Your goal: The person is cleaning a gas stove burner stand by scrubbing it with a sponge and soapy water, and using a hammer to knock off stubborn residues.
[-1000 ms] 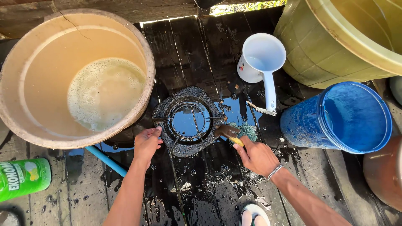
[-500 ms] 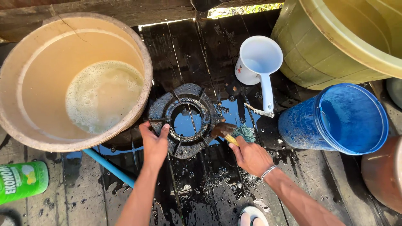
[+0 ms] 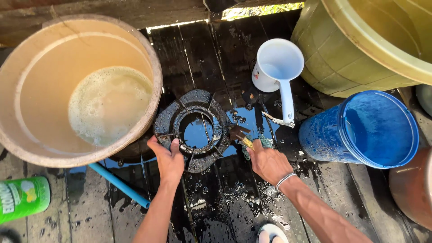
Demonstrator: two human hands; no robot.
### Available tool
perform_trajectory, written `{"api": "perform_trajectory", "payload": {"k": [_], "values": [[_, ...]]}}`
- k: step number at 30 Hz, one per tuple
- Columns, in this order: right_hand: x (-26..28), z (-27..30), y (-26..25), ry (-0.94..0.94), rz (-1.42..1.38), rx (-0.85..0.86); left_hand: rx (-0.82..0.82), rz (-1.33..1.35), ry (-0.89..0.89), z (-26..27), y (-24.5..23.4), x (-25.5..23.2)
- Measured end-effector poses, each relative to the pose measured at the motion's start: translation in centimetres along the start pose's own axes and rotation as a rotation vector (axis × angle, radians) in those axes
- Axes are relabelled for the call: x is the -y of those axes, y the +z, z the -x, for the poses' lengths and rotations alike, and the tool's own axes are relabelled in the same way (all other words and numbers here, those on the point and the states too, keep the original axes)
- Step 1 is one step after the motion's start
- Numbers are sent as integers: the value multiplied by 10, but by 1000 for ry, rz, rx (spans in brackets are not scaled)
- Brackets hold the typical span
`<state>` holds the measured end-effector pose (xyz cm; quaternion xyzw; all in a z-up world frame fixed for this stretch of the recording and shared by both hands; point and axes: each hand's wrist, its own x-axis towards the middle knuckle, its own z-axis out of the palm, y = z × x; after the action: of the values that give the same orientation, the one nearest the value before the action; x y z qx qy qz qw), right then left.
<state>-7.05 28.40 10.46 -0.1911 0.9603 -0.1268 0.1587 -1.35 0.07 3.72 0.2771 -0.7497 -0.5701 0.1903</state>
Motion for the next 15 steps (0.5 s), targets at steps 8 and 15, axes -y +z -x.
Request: {"api": "perform_trajectory", "payload": {"k": [8, 15], "values": [[18, 0, -4, -4, -67, 44, -32, 36, -8, 3, 2, -5], [30, 3, -10, -35, -9, -62, -85, 46, 1, 8, 7, 10]]}}
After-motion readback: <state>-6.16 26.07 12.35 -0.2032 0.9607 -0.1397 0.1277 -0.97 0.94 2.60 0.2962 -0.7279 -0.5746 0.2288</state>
